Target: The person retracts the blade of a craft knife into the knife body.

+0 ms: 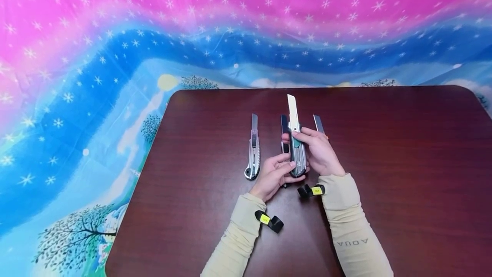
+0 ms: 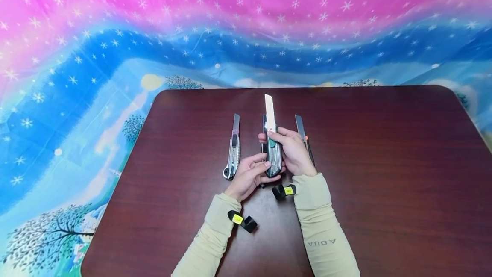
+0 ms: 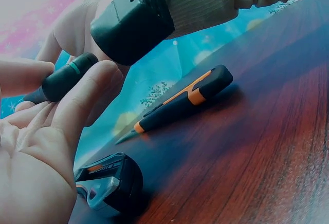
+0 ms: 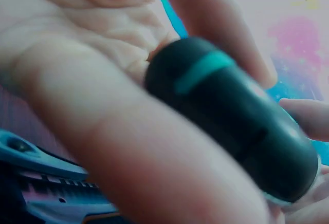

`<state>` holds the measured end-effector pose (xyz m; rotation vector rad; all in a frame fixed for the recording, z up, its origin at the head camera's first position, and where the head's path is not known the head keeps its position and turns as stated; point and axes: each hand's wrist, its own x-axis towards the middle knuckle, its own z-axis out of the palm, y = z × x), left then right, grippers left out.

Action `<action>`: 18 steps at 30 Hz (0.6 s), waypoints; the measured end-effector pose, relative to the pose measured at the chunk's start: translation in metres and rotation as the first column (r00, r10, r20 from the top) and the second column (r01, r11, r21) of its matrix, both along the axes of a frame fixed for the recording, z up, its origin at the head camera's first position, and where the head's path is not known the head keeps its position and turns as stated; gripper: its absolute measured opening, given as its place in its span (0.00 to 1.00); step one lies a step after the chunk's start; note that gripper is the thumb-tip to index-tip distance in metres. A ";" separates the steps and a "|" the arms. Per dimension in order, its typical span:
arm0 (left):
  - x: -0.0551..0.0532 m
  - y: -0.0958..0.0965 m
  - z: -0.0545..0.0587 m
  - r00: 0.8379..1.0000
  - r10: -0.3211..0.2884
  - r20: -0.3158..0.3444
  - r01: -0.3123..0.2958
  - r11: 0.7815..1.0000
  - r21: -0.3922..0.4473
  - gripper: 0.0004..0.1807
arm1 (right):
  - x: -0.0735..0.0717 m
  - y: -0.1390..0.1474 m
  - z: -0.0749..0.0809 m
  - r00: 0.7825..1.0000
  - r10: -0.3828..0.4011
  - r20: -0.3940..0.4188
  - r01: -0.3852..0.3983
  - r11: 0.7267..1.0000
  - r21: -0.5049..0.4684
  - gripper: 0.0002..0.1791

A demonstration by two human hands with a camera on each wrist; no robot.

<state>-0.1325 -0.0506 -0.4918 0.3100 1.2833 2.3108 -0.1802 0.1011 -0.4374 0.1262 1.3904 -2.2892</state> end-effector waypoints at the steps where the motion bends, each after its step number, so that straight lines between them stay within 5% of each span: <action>1: 0.000 0.000 0.000 1.000 0.000 0.000 0.000 1.000 -0.001 0.23 | 0.000 0.000 0.000 1.000 0.001 0.001 -0.001 1.000 -0.006 0.25; 18: -0.002 -0.002 0.002 1.000 -0.003 0.000 0.003 1.000 -0.005 0.23 | -0.003 0.003 -0.002 0.996 0.084 -0.014 -0.084 0.996 -0.007 0.31</action>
